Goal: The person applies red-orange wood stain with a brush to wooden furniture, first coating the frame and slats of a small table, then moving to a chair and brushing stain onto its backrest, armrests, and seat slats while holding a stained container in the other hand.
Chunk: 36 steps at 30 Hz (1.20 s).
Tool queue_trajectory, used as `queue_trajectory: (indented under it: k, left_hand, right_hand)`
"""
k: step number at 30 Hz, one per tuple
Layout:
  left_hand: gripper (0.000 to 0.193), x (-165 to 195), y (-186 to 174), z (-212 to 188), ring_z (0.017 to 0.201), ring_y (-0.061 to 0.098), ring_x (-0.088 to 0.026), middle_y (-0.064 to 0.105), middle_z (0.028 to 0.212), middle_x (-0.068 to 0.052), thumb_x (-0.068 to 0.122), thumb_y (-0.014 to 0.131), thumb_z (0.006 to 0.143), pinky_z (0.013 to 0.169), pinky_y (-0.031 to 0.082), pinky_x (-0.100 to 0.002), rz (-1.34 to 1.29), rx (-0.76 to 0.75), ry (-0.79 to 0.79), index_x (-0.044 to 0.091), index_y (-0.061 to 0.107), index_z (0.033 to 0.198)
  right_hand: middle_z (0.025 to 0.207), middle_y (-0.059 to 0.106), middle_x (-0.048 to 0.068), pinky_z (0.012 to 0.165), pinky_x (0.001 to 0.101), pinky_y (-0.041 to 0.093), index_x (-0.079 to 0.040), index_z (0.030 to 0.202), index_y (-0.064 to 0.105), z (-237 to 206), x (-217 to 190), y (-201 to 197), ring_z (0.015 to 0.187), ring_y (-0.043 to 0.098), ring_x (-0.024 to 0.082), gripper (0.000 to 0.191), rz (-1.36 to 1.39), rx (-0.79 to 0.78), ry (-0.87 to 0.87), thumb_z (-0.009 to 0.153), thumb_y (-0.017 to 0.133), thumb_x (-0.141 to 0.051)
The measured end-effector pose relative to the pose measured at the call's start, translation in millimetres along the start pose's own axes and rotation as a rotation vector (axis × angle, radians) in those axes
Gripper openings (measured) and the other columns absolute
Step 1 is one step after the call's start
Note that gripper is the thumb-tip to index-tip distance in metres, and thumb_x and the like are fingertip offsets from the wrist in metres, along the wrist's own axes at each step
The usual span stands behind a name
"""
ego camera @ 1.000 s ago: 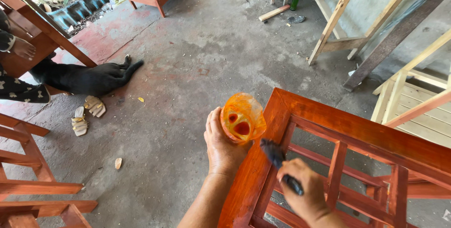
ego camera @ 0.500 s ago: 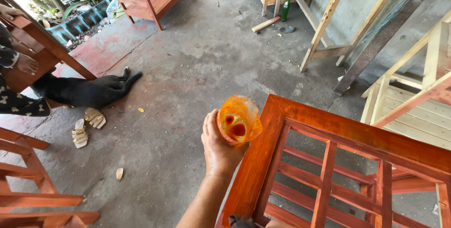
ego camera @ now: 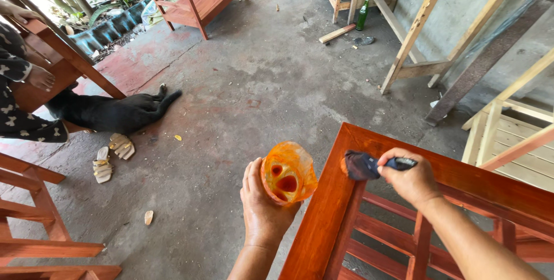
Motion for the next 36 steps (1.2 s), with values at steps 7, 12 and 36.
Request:
queue_trajectory:
  k: [7, 12, 36]
  left_hand:
    - [0.117, -19.1, 1.2, 6.8, 0.133, 0.045, -0.038, 0.044, 0.148, -0.014, 0.015, 0.101, 0.046, 0.109, 0.043, -0.047, 0.022, -0.035, -0.103, 0.012, 0.038, 0.144]
    - [0.119, -27.3, 12.3, 10.8, 0.131, 0.046, -0.037, 0.043, 0.151, -0.010, 0.016, 0.100, 0.048, 0.108, 0.044, -0.047, -0.006, -0.074, -0.199, 0.015, 0.038, 0.149]
    - [0.113, -4.1, -1.0, 23.5, 0.132, 0.047, -0.040, 0.048, 0.145, -0.019, 0.018, 0.100, 0.045, 0.109, 0.042, -0.047, -0.044, 0.024, -0.028, 0.006, 0.041, 0.141]
  right_hand:
    - [0.089, 0.073, 0.003, 0.074, 0.0326, 0.056, -0.015, 0.084, 0.074, 5.5, -41.0, 6.2, 0.081, 0.070, 0.019, 0.013, -0.369, 0.211, -0.361, 0.079, 0.079, -0.004]
    - [0.083, 0.076, -0.001, 0.073, 0.0302, 0.058, -0.014, 0.074, 0.070, -66.2, -50.0, 55.6, 0.081, 0.073, 0.015, 0.019, -0.091, -0.110, -0.377, 0.067, 0.079, 0.000]
    - [0.094, 0.073, 0.009, 0.080, 0.0374, 0.060, -0.016, 0.084, 0.070, -74.8, -76.5, 83.5, 0.096, 0.075, 0.029, 0.013, -0.275, 0.002, -0.446, 0.076, 0.077, -0.007]
Point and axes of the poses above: each hand's wrist, its own z-axis towards the middle knuckle, its own y-axis out of the palm, x = y × z, the point moved 10 cm from there along z, towards the middle knuckle
